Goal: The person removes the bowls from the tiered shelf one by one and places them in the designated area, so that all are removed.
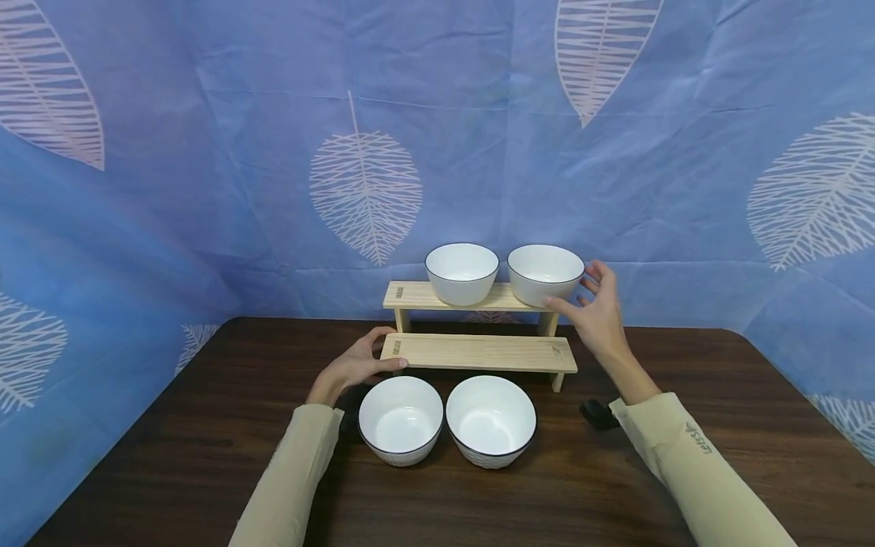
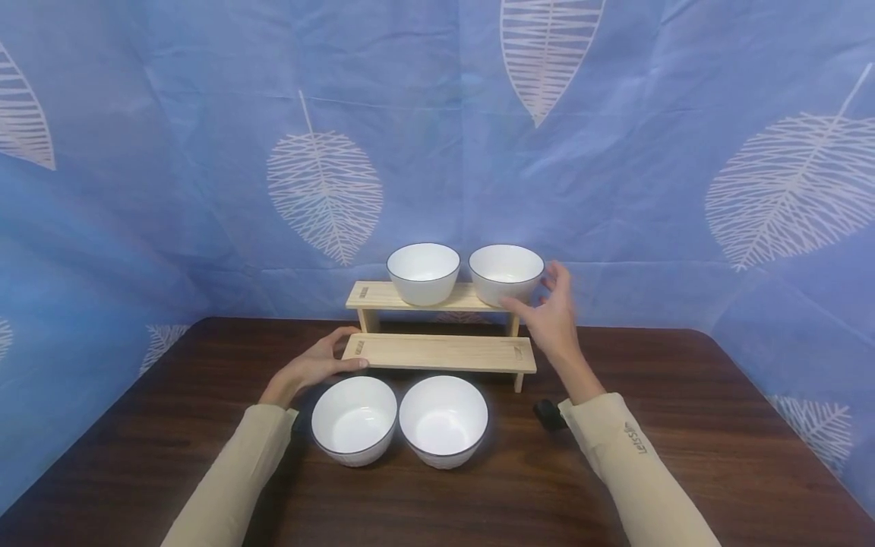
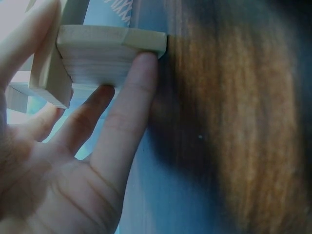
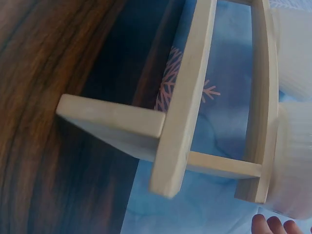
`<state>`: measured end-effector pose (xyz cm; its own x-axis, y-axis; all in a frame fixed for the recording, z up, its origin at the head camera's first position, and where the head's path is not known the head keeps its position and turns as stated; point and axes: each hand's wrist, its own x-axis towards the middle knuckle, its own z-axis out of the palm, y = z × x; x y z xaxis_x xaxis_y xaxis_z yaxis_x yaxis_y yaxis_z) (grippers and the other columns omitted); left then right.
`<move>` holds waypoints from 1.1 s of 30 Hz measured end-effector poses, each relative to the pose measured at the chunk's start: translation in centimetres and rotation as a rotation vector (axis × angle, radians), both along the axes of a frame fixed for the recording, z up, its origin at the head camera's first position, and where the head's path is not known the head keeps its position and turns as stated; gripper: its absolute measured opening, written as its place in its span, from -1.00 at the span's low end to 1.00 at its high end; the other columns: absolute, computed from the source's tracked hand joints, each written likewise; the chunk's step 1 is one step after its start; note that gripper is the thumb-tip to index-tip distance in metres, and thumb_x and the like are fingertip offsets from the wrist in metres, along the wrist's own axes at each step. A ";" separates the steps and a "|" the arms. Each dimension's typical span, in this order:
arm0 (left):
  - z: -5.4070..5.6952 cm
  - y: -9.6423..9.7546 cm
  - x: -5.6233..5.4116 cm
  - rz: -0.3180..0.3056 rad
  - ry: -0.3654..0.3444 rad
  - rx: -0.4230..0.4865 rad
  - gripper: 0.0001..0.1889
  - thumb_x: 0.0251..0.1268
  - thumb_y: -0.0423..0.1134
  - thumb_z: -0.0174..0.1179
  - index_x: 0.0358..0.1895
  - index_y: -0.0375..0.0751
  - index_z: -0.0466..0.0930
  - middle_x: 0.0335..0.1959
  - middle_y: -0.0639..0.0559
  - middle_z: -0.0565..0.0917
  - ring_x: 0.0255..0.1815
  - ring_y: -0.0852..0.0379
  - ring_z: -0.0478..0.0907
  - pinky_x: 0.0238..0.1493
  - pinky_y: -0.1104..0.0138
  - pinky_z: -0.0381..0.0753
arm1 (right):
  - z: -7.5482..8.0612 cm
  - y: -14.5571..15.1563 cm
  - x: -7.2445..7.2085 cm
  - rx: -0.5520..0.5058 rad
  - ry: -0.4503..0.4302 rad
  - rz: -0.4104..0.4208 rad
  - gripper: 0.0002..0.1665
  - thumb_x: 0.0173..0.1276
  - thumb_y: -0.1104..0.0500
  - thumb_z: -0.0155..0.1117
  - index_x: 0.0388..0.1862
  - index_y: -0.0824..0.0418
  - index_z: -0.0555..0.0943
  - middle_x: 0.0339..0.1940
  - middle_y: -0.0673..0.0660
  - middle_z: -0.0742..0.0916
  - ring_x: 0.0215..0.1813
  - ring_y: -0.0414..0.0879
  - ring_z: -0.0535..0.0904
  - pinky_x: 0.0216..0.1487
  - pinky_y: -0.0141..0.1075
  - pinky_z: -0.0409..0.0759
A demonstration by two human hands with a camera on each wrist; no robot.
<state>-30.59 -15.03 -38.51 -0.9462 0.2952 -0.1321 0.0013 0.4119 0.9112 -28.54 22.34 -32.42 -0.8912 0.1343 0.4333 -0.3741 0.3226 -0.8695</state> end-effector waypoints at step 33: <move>-0.4 -0.2 -0.3 -0.008 0.034 -0.018 -0.20 0.32 -0.24 0.39 0.52 -0.27 0.15 0.39 -0.42 0.36 0.22 -0.32 0.51 0.10 -0.20 0.56 | -0.1 -0.7 -3.7 0.023 0.042 0.079 0.38 0.16 0.28 0.54 0.69 0.19 -0.23 0.54 0.44 0.16 0.46 0.36 0.20 0.38 0.21 0.23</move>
<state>-30.89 -15.20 -38.90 -0.9478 0.3010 -0.1050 0.0358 0.4278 0.9032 -32.27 21.67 -32.51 -0.8798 0.0537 0.4723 -0.4348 0.3107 -0.8452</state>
